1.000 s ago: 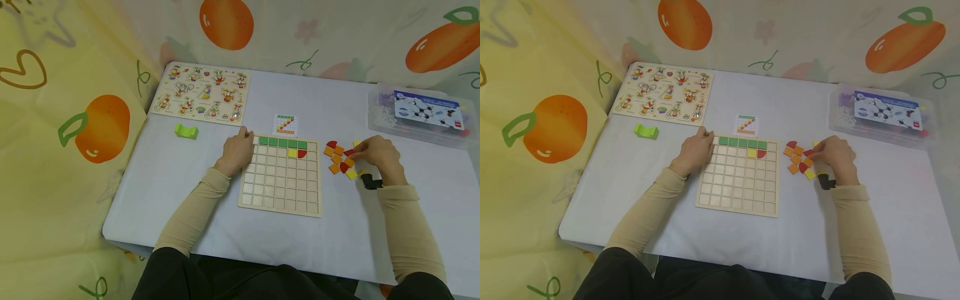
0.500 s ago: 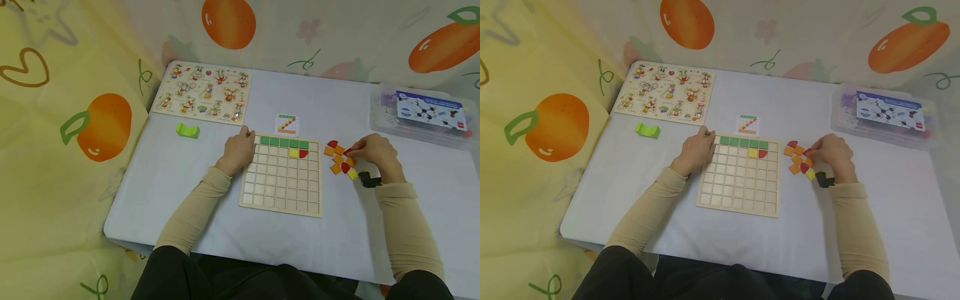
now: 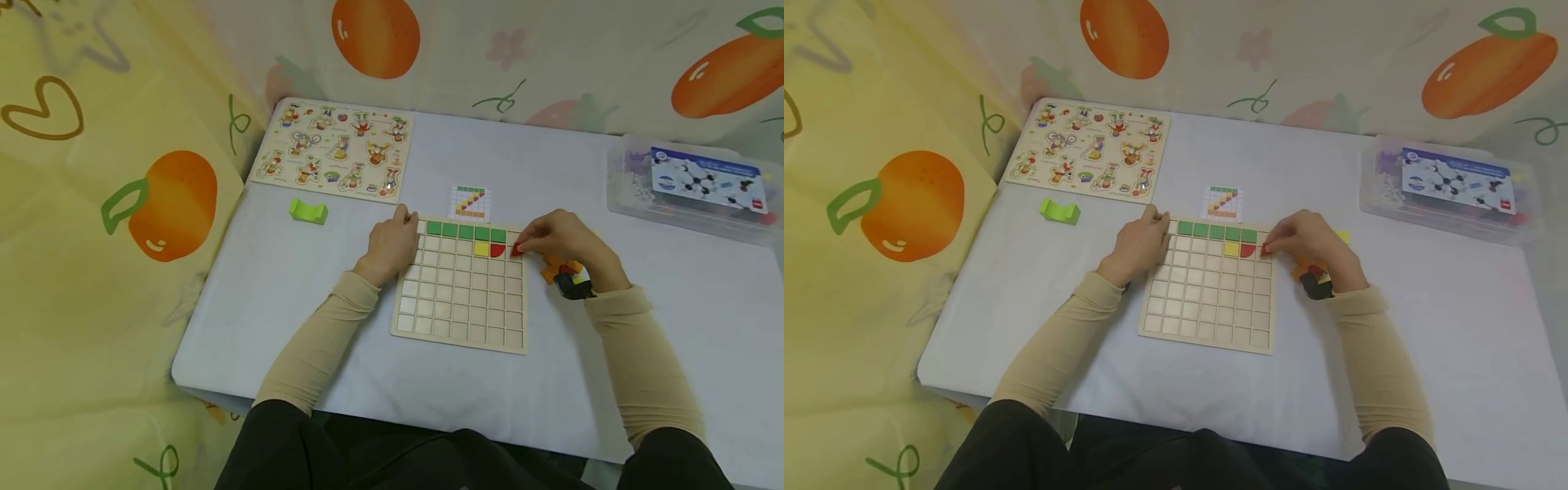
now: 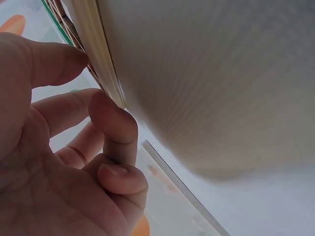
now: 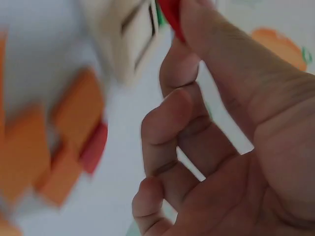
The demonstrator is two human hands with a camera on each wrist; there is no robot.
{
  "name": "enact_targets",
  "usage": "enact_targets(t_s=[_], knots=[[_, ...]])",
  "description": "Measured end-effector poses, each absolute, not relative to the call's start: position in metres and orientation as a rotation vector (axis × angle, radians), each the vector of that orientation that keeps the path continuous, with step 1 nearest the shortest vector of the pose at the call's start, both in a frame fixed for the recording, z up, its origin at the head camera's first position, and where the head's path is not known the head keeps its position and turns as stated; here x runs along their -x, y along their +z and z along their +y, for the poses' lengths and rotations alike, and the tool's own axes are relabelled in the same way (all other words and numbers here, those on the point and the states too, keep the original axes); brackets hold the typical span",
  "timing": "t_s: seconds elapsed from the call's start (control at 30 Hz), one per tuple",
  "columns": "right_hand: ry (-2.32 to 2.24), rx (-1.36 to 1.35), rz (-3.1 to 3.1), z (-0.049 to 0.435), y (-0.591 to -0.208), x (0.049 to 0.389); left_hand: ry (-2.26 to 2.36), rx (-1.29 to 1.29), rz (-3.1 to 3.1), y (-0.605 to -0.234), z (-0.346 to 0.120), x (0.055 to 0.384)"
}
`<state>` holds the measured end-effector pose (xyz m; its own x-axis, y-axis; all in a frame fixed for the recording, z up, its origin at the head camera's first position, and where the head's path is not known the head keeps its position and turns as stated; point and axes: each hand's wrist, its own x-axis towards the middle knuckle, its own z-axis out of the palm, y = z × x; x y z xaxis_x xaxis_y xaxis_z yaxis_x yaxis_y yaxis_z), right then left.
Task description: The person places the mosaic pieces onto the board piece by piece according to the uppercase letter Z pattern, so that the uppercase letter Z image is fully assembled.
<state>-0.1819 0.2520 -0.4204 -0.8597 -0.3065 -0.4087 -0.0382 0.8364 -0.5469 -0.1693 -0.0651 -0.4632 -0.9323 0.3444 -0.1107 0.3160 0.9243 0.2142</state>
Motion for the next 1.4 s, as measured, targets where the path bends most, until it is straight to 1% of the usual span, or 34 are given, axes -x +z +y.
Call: enact_targets(t_s=[0.13,0.33,0.67,0.93,1.13,1.27,1.4], knots=[[-0.752,0.366,2.498,0.230,-0.426,0.180,0.300,-0.500,2.914,-0.461,-0.063,0.169],[-0.693,0.444,2.501,0.206,-0.429,0.177,0.313,-0.492,2.930,-0.460,-0.063,0.169],[-0.600,0.366,2.576,0.187,-0.431,0.172,0.301,-0.495,2.941,-0.463,-0.065,0.169],[-0.488,0.311,2.648,0.181,-0.431,0.167,0.305,-0.500,2.939,-0.463,-0.064,0.169],[-0.373,0.358,2.664,0.176,-0.428,0.165,0.320,-0.483,2.935,-0.462,-0.065,0.169],[-0.380,0.381,2.705,0.184,-0.427,0.161,0.320,-0.472,2.915,-0.461,-0.064,0.169],[-0.441,0.327,2.770,0.202,-0.427,0.161,0.310,-0.469,2.922,-0.461,-0.064,0.168]])
